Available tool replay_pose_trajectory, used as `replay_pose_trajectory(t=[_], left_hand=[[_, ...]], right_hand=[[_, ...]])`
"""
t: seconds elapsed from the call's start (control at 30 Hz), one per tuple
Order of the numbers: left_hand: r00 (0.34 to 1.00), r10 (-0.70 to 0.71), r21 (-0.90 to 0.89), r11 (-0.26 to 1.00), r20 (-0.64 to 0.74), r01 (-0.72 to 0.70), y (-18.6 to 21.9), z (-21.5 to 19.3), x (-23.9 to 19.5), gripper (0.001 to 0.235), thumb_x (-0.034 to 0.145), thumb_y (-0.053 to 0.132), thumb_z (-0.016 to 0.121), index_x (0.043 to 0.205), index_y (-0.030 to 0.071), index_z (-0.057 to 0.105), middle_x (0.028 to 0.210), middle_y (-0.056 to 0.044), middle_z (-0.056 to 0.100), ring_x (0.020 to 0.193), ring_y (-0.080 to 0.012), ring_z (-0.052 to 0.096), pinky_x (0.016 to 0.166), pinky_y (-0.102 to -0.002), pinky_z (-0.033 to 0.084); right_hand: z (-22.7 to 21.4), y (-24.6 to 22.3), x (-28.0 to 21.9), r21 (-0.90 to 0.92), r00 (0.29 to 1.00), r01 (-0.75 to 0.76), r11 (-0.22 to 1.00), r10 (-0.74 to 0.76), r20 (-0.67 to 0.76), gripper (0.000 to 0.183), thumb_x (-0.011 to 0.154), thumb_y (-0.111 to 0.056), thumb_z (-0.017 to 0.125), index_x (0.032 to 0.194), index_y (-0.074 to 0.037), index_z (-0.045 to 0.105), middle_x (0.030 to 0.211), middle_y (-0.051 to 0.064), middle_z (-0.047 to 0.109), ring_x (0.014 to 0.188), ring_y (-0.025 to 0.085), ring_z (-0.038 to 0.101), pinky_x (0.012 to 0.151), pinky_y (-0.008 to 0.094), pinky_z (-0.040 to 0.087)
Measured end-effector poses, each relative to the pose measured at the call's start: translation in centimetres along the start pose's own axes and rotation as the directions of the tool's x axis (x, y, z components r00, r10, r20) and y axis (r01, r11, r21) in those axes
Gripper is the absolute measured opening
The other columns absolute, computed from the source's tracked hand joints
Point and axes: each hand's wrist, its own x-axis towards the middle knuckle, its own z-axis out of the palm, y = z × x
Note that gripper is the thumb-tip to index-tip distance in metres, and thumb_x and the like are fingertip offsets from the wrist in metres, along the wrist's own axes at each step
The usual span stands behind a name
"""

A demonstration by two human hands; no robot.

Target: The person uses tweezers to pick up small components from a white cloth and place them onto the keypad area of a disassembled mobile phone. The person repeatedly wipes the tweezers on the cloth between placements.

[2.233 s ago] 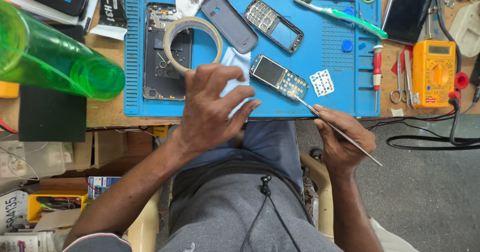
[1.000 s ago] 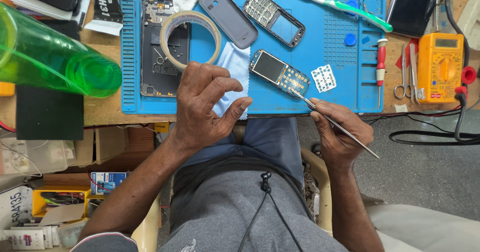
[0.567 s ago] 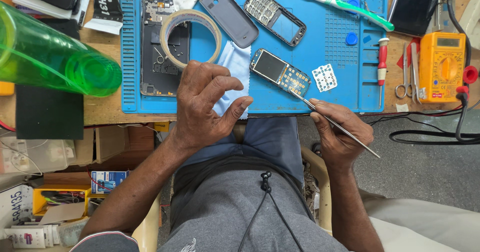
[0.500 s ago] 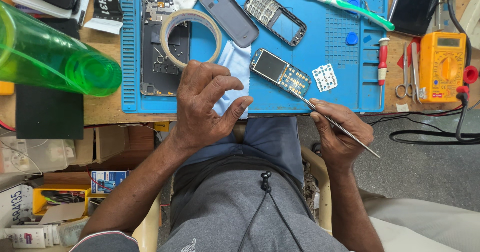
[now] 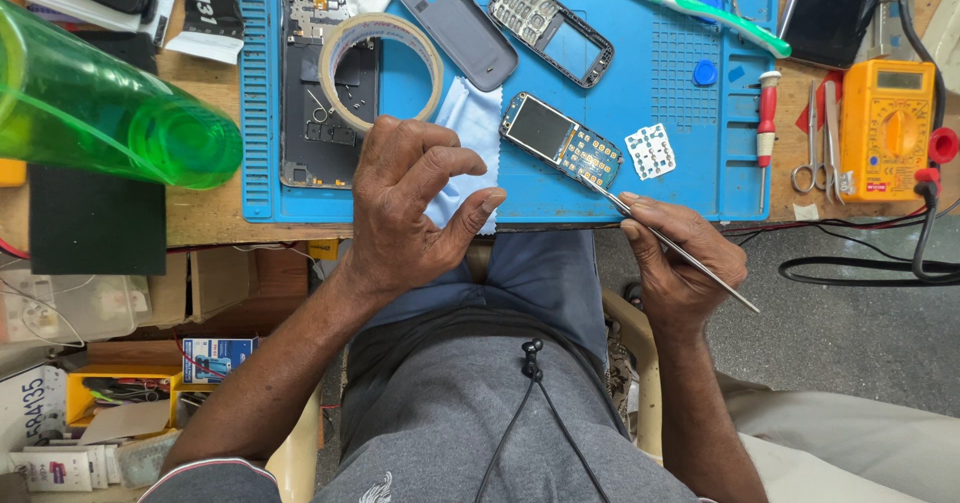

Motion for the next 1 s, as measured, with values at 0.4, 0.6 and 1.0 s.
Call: replay_pose_trajectory(t=[0.4,0.6,1.0], left_hand=[[1.0,0.016,-0.014,1.0,-0.016,-0.016,-0.2,0.1,0.0,0.025,0.097,0.033,0.081,0.102,0.012,0.069,0.099,-0.003,0.058,0.096,-0.0203,0.051,0.086,-0.037,0.044],[0.999,-0.021,0.027,0.999,0.035,0.02,1.4,-0.7,1.5,0.023,0.093,0.029,0.083,0.105,0.012,0.073,0.101,-0.003,0.058,0.096,-0.0212,0.05,0.088,-0.04,0.04],[0.871,0.206,0.252,0.905,0.446,-0.343,5.8,6.6,4.9,0.05,0.089,0.047,0.072,0.125,0.012,0.072,0.144,-0.007,0.055,0.138,-0.0298,0.032,0.106,-0.051,0.019]], right_hand=[[-0.1,0.6,-0.6,0.081,0.999,-0.024,0.996,0.026,-0.025,0.016,0.099,-0.001,0.078,0.114,0.001,0.072,0.112,0.018,0.076,0.104,0.023,0.076,0.093,0.029,0.063],[-1.6,1.6,-0.1,0.229,0.97,-0.038,0.973,0.09,-0.224,0.021,0.098,0.0,0.078,0.118,0.001,0.072,0.112,0.018,0.074,0.104,0.021,0.075,0.096,0.03,0.064],[-3.3,0.5,1.2,-0.126,0.996,0.021,0.992,-0.032,-0.083,0.021,0.095,0.005,0.078,0.114,0.001,0.071,0.118,0.018,0.074,0.11,0.024,0.074,0.097,0.032,0.062]])
